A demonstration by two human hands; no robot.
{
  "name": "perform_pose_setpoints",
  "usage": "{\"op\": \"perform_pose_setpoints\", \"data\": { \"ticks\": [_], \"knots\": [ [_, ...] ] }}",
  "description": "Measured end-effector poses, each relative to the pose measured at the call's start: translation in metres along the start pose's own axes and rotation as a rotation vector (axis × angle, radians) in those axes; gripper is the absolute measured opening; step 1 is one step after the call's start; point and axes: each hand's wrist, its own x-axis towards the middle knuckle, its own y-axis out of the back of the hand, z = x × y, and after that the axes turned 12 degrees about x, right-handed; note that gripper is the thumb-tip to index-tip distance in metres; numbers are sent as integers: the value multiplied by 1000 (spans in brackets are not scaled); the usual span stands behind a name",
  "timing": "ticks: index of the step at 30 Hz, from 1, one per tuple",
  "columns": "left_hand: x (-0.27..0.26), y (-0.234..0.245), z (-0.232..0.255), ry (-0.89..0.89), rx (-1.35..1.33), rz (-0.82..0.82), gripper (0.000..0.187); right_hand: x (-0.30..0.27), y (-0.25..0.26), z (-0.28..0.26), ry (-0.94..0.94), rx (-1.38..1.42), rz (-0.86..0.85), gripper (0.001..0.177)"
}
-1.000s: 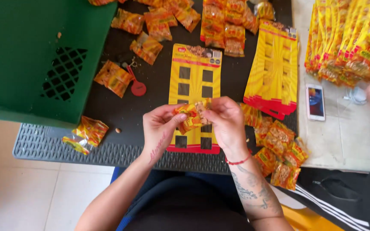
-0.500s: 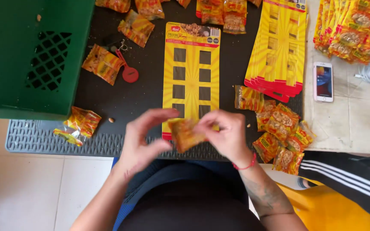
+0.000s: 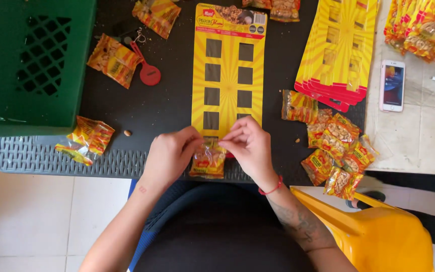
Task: Attaching snack packets to display strips for retail sale
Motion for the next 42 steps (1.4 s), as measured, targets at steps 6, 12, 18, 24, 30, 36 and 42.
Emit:
{"op": "perform_pose_setpoints", "data": {
  "ticks": [6, 12, 18, 24, 30, 36, 42],
  "knots": [
    [16, -11, -3, -134, 494, 225, 14, 7, -14, 4, 223, -420, 98, 27],
    [25, -15, -7, -118, 584, 240, 17, 18, -15, -2, 192, -453, 72, 29],
    [29, -20, -13, 68, 539, 64, 29, -2, -44, -34, 448, -759, -63, 21],
    [82, 36, -14, 23, 416, 233, 24, -11, -37, -33, 349, -803, -349, 56],
    [243, 63, -63, -276, 424, 673, 44, -12, -36, -35, 317, -747, -340, 59],
    [343, 38, -99, -128, 647, 531, 68, -17, -29, -44, 270, -475, -274, 46],
    [264, 48, -35, -67, 44, 668, 34, 10, -1, -71, 502, -426, 31, 32]
  ]
}}
